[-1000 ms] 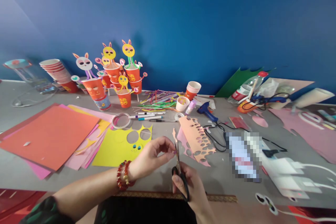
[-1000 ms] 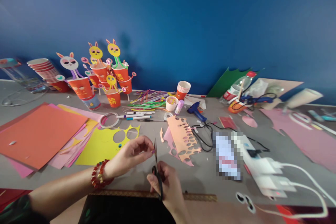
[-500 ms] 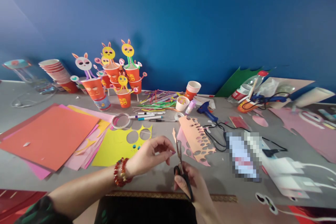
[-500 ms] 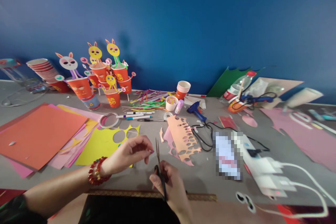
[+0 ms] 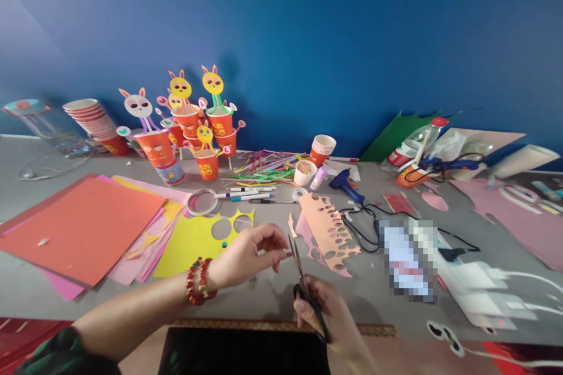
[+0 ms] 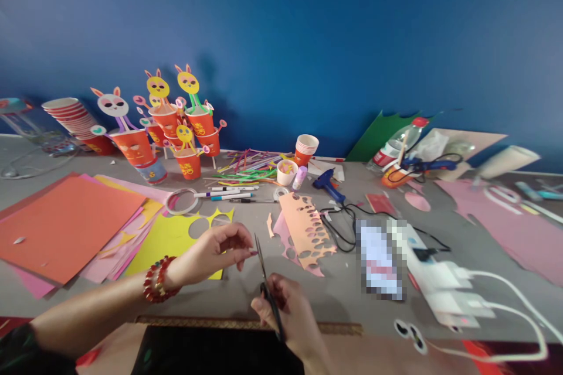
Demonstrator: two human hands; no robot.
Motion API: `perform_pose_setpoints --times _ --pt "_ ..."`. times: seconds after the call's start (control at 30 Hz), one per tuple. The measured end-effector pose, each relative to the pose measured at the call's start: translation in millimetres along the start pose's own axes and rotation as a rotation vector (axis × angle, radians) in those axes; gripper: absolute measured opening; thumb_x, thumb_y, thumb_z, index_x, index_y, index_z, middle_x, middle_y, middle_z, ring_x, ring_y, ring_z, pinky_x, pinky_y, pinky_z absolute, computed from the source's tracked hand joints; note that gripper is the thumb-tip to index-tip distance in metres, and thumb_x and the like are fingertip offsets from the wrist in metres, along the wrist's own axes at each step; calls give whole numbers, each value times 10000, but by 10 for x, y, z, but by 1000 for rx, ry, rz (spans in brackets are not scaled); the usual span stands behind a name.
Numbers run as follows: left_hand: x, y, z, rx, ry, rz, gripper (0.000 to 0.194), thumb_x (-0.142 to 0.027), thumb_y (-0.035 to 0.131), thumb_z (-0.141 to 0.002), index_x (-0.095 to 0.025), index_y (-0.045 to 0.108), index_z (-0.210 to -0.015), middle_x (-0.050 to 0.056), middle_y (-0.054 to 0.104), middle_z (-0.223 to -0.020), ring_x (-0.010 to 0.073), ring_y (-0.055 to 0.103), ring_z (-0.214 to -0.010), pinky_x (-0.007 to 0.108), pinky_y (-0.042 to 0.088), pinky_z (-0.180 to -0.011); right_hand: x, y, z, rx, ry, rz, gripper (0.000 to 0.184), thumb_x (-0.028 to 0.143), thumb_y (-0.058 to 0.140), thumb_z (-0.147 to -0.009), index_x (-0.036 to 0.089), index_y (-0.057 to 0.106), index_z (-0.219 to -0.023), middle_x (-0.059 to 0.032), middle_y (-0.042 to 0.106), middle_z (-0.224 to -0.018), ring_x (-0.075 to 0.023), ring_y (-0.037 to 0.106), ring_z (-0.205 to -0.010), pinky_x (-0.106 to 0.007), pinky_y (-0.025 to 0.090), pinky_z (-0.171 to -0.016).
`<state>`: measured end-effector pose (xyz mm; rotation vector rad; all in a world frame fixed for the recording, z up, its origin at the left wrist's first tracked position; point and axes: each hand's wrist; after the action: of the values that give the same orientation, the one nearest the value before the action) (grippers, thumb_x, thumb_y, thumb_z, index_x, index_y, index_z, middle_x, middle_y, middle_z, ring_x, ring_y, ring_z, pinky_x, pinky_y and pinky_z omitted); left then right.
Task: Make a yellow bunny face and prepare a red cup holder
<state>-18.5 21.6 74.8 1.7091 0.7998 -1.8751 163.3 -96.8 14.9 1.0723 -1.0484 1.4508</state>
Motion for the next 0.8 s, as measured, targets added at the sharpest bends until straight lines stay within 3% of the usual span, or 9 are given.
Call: perform_pose_setpoints --times 0.17,0.43,0.8 --pt "-65 -67 -14 64 1 -67 126 -278 659 -867 -161 623 -840 -18 622 -670 112 632 -592 220 471 -603 -43 -26 12 24 27 9 551 719 658 -755 221 434 -680 53 473 -569 -113 518 -462 -227 370 -471" --pt "-39 -98 -52 80 29 -73 71 -178 631 -832 -146 690 -853 24 665 -827 100 647 -607 210 506 -604 -140 -50 21 35 44 27 535 673 672 -776 230 390 -675 68 439 -574 -95 491 -446 -216 346 -445" --pt "-59 -106 -69 84 22 -109 84 -182 631 -815 -151 707 -833 23 672 -813 96 639 -588 198 509 -577 -179 -35 1 27 40 -13 543 662 680 -772 230 373 -653 69 451 -540 -89 486 -396 -213 312 -417"
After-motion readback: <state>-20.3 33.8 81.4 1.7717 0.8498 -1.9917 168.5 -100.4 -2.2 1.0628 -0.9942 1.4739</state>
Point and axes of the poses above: each hand's wrist, its own z-axis away from the middle knuckle, its own y-axis out of the palm, x = y × z
